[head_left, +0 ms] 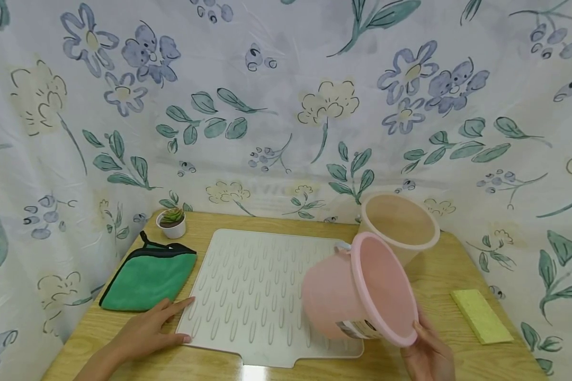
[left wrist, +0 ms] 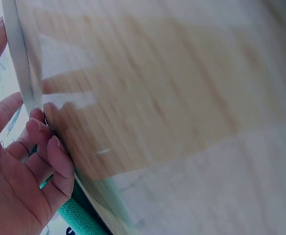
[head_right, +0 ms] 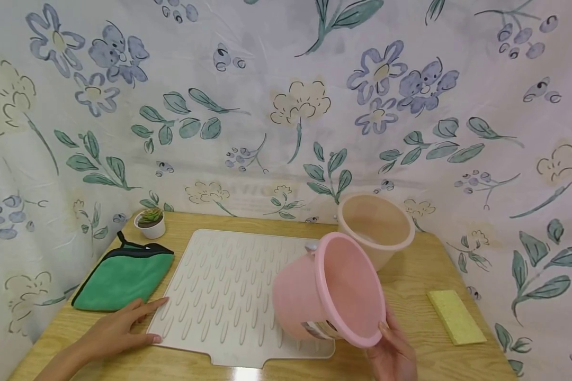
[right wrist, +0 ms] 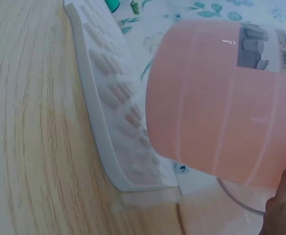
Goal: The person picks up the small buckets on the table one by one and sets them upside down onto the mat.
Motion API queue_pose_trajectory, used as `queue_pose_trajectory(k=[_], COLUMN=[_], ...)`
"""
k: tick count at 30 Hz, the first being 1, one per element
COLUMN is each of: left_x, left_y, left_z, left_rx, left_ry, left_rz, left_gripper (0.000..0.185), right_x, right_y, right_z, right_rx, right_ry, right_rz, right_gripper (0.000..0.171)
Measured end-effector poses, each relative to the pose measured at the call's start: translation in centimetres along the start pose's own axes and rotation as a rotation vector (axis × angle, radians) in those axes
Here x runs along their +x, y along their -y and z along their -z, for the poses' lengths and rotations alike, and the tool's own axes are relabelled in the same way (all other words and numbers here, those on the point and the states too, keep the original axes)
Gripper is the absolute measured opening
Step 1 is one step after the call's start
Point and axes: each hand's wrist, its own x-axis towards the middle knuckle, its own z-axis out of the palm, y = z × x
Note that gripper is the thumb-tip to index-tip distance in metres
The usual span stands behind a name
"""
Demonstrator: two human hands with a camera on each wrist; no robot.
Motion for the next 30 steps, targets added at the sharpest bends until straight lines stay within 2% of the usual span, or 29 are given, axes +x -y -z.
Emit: queue_pose_trajectory(k=[8, 16, 26, 30], left_x=[0.2, 0.2, 0.1, 0.1], left_y=[-0.1, -0.1, -0.2, -0.2], left_z=[0.1, 0.1, 0.1, 0.0], left_rx=[0.008, 0.007, 0.006, 0.003], left_ry=[0.014, 0.022, 0.014, 0.024], left_rz=[0.018, 0.034, 0.019, 0.032], left_gripper=[0.078, 0.078, 0.077, 0.077], right_x=[0.3, 0.7, 1.1, 1.1], right_y=[-0.7, -1.6, -2.7, -3.0], right_z=[0.3, 0.5, 0.6, 0.7], right_rx=[0.039, 0.058, 0.085, 0.079], right_ry=[-0.024, -0.009, -0.013, -0.014], right_rz=[0.009, 0.028, 0.048, 0.046], right_gripper=[0.055, 0.052, 0.051, 0.051])
